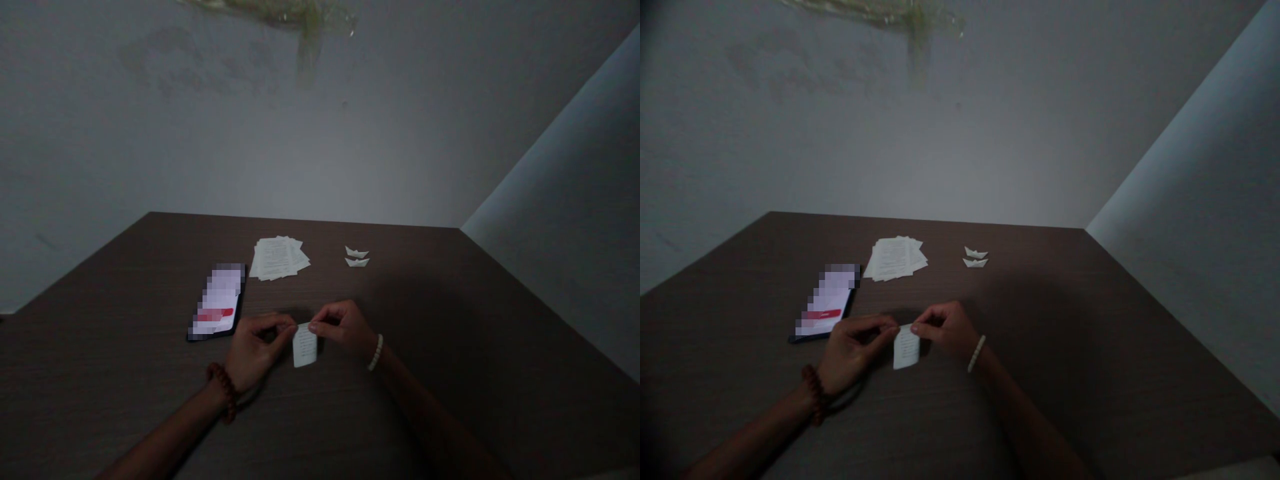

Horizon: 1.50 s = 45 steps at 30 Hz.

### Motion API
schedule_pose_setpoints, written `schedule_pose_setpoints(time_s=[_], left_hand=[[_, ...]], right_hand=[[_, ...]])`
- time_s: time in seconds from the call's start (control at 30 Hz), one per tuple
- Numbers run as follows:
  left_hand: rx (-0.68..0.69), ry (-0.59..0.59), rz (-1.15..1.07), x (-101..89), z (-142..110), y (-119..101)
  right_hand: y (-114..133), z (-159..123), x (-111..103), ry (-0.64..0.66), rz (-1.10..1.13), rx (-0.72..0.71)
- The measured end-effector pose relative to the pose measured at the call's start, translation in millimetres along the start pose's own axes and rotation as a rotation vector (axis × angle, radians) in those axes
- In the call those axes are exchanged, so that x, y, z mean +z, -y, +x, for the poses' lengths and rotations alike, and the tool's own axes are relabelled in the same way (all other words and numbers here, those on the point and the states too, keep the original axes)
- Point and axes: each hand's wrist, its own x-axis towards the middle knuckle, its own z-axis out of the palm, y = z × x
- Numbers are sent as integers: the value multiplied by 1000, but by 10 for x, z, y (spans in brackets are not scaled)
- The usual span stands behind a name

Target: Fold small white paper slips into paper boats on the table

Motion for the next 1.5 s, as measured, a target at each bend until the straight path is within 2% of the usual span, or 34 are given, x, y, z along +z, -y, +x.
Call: schedule_pose_setpoints(time_s=[0.23,0.53,0.67,1.1,1.27,1.5], left_hand=[[-31,7,-46,-14,9,-55],[-114,-6,-113,30,23,-37],[-104,-38,-95,51,29,-3],[-56,8,40,33,46,39],[-82,15,70,36,64,79],[-30,18,131,52,74,143]], right_hand=[[-4,7,5,11,58,9],[-32,-15,23,-25,-36,-80],[11,-28,38,-24,-58,-87],[-55,4,68,-29,-115,-66],[-32,-8,71,-45,-232,-77],[53,-6,29,-60,-489,-122]])
